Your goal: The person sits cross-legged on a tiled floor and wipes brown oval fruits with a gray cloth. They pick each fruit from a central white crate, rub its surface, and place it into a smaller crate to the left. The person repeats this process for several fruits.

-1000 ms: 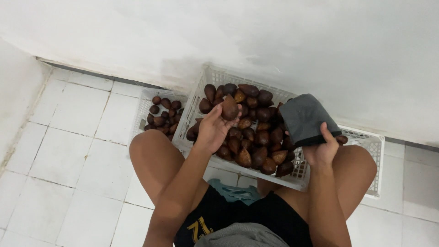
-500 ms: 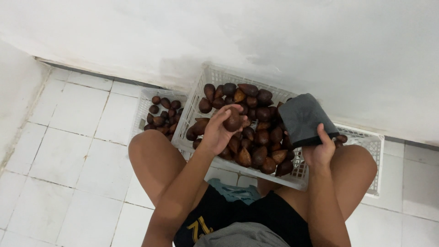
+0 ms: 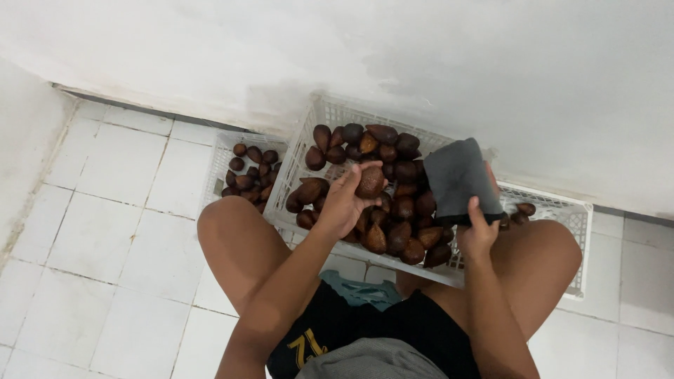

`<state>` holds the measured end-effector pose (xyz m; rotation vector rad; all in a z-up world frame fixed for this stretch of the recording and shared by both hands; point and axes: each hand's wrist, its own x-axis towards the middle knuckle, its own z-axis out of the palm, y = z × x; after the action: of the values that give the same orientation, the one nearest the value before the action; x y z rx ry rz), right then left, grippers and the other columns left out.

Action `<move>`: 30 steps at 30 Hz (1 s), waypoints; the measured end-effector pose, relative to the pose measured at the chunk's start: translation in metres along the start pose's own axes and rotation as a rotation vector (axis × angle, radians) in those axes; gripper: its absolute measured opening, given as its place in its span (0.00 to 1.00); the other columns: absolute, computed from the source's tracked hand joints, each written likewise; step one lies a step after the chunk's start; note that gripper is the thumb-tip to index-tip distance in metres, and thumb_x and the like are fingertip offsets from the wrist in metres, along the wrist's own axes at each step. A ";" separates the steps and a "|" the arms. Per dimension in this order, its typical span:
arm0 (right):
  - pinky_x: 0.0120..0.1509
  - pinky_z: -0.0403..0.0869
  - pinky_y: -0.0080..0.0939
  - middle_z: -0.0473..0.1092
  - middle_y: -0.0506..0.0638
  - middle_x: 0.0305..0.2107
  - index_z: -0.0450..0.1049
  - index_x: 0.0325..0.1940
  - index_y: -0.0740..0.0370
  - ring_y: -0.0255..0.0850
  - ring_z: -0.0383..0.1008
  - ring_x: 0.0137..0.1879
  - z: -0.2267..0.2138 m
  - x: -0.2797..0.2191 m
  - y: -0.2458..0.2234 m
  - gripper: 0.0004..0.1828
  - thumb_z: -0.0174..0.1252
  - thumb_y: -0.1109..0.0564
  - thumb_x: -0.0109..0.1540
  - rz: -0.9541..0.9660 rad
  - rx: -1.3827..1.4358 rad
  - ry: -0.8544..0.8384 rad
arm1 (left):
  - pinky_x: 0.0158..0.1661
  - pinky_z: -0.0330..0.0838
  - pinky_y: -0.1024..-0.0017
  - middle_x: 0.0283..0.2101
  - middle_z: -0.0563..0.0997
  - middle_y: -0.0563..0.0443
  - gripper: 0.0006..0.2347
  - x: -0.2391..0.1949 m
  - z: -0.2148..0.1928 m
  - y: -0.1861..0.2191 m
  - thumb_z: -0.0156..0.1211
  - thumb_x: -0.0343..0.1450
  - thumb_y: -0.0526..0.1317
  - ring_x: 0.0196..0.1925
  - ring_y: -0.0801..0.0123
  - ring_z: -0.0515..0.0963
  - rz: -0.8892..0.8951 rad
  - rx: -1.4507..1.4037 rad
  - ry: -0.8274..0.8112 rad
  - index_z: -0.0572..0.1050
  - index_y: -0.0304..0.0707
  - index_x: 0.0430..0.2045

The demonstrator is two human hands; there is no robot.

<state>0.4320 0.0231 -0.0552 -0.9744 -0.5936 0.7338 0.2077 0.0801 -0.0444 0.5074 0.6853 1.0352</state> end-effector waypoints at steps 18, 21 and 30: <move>0.75 0.68 0.62 0.70 0.57 0.60 0.66 0.68 0.60 0.52 0.69 0.68 -0.029 0.010 0.014 0.23 0.55 0.58 0.68 0.038 0.008 -0.156 | 0.55 0.70 0.42 0.51 0.70 0.35 0.25 -0.020 0.016 0.016 0.71 0.70 0.39 0.55 0.40 0.74 0.450 0.830 -0.086 0.61 0.33 0.55; 0.76 0.67 0.62 0.69 0.57 0.60 0.66 0.68 0.61 0.51 0.68 0.68 -0.012 0.001 0.011 0.24 0.57 0.61 0.67 0.028 -0.013 -0.165 | 0.54 0.73 0.50 0.48 0.74 0.41 0.25 -0.015 0.011 0.005 0.76 0.65 0.41 0.54 0.48 0.76 0.437 0.943 -0.052 0.67 0.38 0.52; 0.78 0.50 0.56 0.51 0.53 0.75 0.55 0.78 0.57 0.43 0.45 0.78 0.007 -0.023 -0.001 0.38 0.47 0.36 0.69 -0.137 -0.320 -0.691 | 0.47 0.75 0.57 0.42 0.74 0.41 0.22 -0.013 0.006 -0.014 0.75 0.66 0.38 0.45 0.54 0.76 0.571 1.017 -0.063 0.70 0.37 0.50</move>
<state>0.4130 0.0089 -0.0544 -0.9488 -1.4015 0.8683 0.2156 0.0620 -0.0459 1.6841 1.0237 1.1320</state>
